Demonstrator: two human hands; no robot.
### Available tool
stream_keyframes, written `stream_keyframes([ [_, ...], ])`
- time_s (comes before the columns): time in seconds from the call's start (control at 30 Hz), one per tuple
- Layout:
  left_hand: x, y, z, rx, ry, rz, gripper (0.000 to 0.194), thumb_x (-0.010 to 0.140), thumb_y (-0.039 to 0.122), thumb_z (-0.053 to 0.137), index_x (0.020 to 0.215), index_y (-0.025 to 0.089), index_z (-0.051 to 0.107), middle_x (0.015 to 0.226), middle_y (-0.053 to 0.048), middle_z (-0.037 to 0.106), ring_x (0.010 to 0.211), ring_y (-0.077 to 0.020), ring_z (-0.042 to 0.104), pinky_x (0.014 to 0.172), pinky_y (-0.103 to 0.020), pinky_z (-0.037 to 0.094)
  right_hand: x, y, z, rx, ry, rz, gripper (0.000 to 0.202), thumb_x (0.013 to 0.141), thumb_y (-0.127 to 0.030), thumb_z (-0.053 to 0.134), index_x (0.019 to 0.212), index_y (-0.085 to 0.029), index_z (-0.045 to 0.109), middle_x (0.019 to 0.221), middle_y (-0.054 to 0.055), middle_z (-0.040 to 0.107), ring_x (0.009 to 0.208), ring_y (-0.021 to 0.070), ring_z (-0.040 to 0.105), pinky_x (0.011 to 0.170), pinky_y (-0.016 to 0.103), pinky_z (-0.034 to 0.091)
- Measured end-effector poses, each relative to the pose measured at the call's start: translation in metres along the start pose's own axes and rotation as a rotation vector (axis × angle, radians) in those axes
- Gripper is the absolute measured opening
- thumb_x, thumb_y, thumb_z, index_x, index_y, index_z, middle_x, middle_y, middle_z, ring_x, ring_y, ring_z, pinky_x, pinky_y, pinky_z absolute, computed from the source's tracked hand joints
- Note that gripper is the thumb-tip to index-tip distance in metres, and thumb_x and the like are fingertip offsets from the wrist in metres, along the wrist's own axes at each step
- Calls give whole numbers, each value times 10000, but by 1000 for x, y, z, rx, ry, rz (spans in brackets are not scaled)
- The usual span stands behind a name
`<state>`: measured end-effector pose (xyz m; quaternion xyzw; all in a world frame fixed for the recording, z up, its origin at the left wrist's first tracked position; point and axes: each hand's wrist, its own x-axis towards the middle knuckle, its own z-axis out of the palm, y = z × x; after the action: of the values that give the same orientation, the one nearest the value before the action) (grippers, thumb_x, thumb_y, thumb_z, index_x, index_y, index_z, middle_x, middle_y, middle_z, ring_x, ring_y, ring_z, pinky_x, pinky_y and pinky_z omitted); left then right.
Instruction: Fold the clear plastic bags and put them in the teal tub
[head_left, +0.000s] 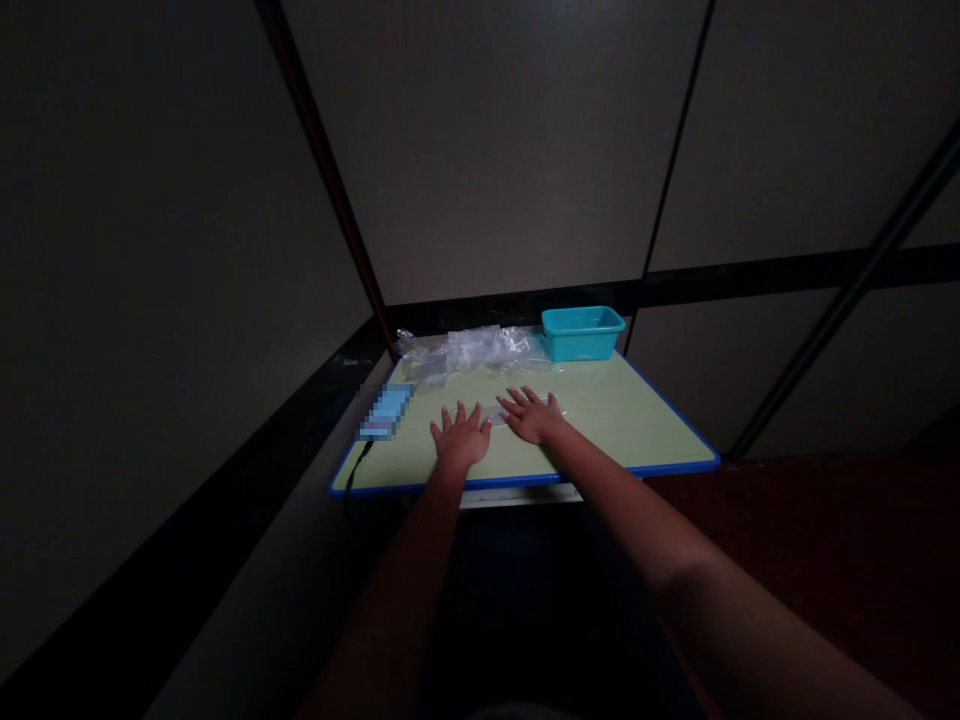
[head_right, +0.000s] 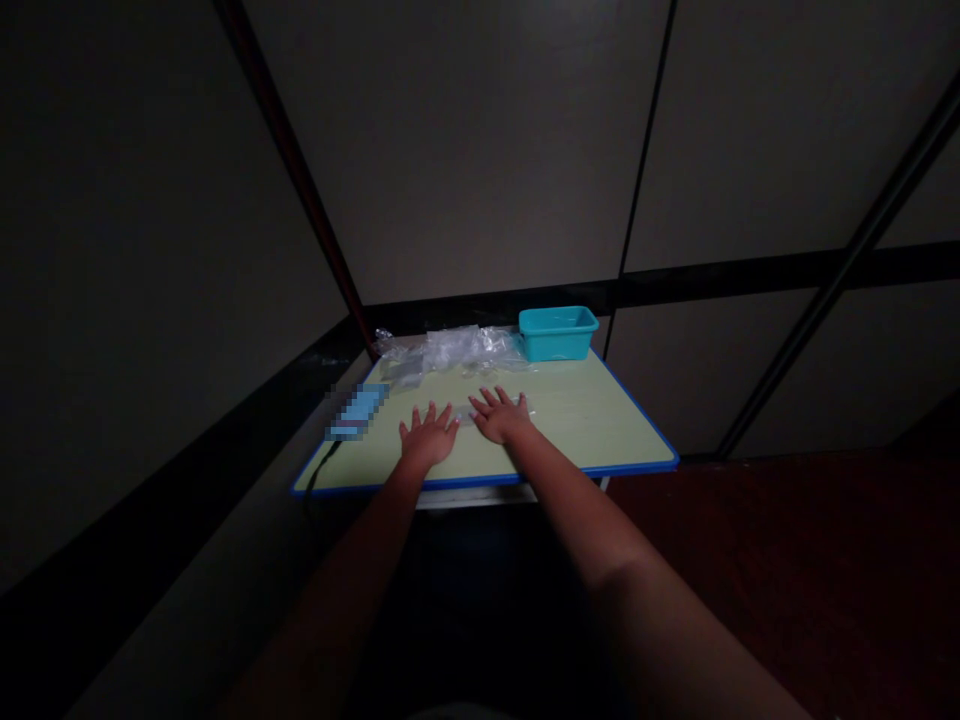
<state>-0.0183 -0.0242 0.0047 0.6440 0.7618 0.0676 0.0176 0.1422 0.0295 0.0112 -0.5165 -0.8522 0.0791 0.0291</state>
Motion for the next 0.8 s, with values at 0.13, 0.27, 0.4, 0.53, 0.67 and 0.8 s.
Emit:
stream_keyframes([
  [0.13,0,1,-1,-7,0,-21,638,869,625,173,1430,340,278,1532,-55,190,1396,-353,110,1064,-610,130,-3,18,-3,2,-6,86,575,914,-555,124,1456,-365,155,1545,-29,70,1403,303,43,1023,665,77],
  [0.27,0,0,-1,-10,0,-14,677,851,661,165,1433,332,273,1534,-66,177,1399,-349,92,1063,-612,121,-4,35,-3,-3,3,177,611,917,-522,102,1475,-275,120,1547,4,45,1408,264,51,1045,630,87],
  [0.4,-2,1,0,36,29,-34,677,855,658,161,1432,324,279,1530,-84,191,1407,-331,45,1062,-625,66,-3,40,-1,-24,8,218,612,921,-481,100,1480,-234,83,1548,24,30,1410,228,52,1054,616,78],
  [0.53,-6,18,-1,126,148,19,678,883,606,144,1443,248,276,1536,-107,145,1416,-288,11,1076,-598,-24,-2,36,0,-47,-4,234,582,926,-412,110,1481,-244,61,1550,9,27,1410,217,54,1055,617,70],
  [0.67,-4,60,-2,-19,27,183,728,873,617,33,1457,229,229,1540,-76,131,1421,-212,52,1112,-534,63,-5,35,-2,-56,-22,237,577,928,-370,116,1482,-237,30,1551,11,3,1411,227,26,1051,625,74],
  [0.8,8,100,-1,-166,-97,237,776,864,606,-39,1462,178,208,1539,-56,129,1420,-198,66,1125,-498,91,-9,38,-6,-101,-28,192,604,917,-414,218,1482,-278,53,1553,3,-10,1411,238,0,1056,599,119],
])
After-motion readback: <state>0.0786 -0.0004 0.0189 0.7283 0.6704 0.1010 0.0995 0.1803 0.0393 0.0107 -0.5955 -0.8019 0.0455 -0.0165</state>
